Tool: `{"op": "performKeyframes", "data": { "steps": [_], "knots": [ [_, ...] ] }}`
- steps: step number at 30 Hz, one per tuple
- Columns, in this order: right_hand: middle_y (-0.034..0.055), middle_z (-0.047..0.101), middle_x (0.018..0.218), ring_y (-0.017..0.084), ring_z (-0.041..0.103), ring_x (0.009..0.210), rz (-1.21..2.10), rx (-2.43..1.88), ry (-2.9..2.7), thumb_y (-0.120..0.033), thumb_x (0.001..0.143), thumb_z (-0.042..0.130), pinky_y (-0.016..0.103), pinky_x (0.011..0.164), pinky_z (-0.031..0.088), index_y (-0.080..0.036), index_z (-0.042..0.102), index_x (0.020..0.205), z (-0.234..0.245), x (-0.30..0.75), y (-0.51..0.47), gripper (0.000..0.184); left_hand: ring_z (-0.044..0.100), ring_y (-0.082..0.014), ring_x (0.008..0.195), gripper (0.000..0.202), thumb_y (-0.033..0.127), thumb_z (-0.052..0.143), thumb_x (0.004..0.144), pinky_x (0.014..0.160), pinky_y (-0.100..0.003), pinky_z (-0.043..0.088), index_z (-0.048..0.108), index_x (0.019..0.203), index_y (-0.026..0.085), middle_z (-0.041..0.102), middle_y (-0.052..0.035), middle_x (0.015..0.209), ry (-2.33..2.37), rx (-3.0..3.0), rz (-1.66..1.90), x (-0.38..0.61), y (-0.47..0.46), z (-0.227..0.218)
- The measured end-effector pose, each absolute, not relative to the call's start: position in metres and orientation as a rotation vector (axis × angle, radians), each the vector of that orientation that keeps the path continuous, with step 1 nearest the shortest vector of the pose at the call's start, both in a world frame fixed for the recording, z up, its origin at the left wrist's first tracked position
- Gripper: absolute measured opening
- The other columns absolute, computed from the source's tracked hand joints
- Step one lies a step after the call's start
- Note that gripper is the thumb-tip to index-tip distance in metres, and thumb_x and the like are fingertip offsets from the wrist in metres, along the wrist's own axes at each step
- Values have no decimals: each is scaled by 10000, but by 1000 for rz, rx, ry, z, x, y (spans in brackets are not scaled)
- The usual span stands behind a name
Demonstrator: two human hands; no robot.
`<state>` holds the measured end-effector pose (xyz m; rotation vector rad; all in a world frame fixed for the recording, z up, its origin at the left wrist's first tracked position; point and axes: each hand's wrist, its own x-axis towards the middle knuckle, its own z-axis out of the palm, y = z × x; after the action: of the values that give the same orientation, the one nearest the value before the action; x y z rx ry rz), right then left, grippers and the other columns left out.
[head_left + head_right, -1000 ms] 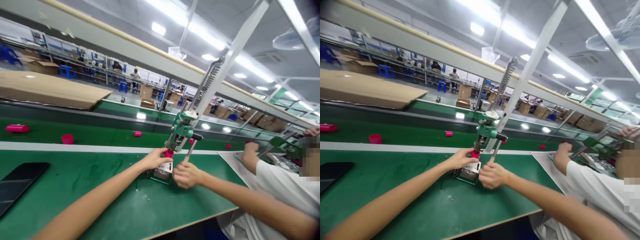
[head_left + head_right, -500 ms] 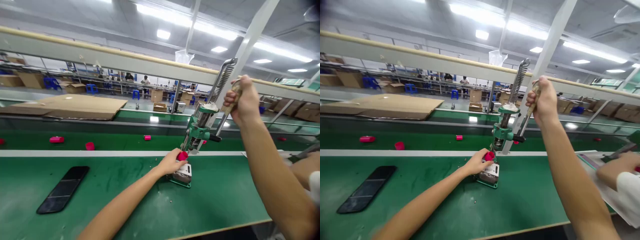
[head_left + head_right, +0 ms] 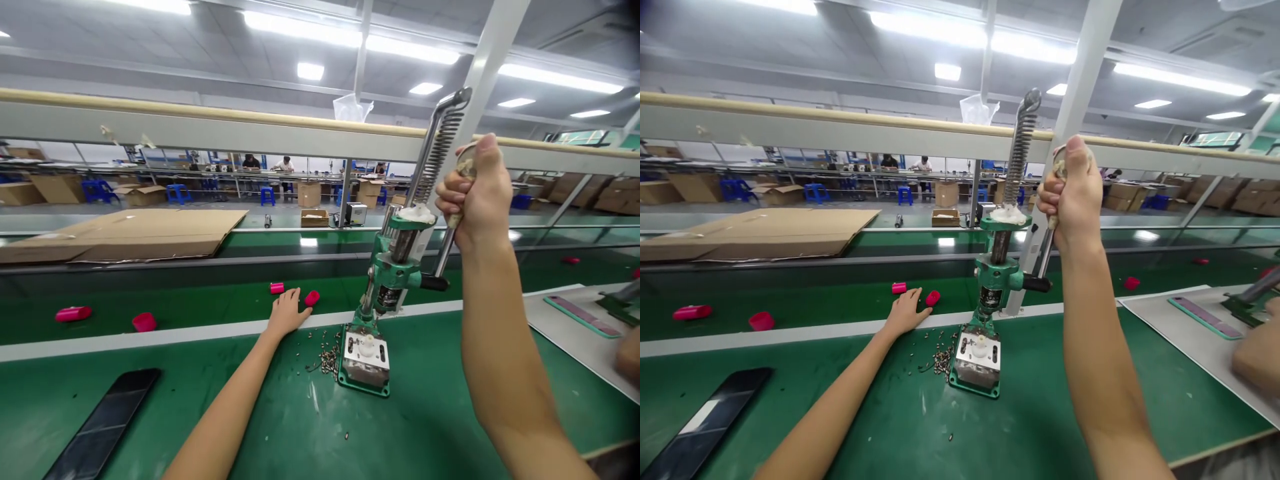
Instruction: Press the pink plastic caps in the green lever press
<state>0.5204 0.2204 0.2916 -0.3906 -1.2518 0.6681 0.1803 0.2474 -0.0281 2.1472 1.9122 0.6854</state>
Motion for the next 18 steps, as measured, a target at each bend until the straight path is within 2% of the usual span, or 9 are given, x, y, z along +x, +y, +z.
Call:
{"op": "performKeyframes", "data": {
  "steps": [2,4,6,8,10,12,15,18],
  "knots": [
    [-80,238,612,51,194,461,669,-386,-1252,-723,727,831,186,391,111,-222,457,951,291,519,219,664,378,-382,1482,766,458,635,882,1202,-560,295,402,1565,201,423,-184,1612,1882,2152,808,180,245,-29],
    [-78,237,611,54,180,464,663,-383,-1249,-733,725,829,192,391,100,-223,457,944,290,518,218,668,454,-333,1425,646,382,571,908,1175,-490,350,443,1514,199,490,-165,1555,1814,2149,987,178,242,-27],
    [-76,235,604,57,164,455,652,-388,-1248,-737,745,812,206,383,85,-223,470,939,289,518,218,647,602,-268,1229,440,327,445,969,1053,-387,451,540,1374,185,637,-147,1352,1771,2118,1100,176,239,-24],
    [-71,242,598,64,162,439,649,-406,-1261,-728,769,798,224,369,78,-226,494,950,289,519,218,614,667,-215,951,364,346,320,1032,860,-307,494,600,1198,184,713,-101,1063,1779,2088,1085,174,237,-23],
    [-67,250,599,68,165,429,645,-417,-1281,-727,787,783,235,362,77,-230,513,975,288,520,218,596,623,-189,748,410,421,276,1060,719,-277,448,618,1009,201,678,-48,830,1785,2077,1051,174,235,-22],
    [-67,249,601,68,166,430,640,-414,-1300,-735,788,781,239,364,79,-232,510,975,288,521,217,601,561,-179,659,461,500,311,1054,656,-278,374,585,816,216,607,-21,694,1792,2090,1003,176,232,-20],
    [-68,256,601,70,173,437,637,-407,-1310,-737,787,787,244,374,84,-235,482,946,287,522,217,608,503,-180,602,542,562,370,1028,618,-298,271,487,627,216,521,-17,590,1781,2132,889,180,229,-19],
    [-69,262,599,74,181,440,640,-397,-1308,-740,777,795,245,384,87,-244,465,932,286,522,217,616,504,-189,606,555,561,379,1022,608,-304,224,465,597,213,531,-32,595,1753,2165,782,184,229,-18]
  ]
}}
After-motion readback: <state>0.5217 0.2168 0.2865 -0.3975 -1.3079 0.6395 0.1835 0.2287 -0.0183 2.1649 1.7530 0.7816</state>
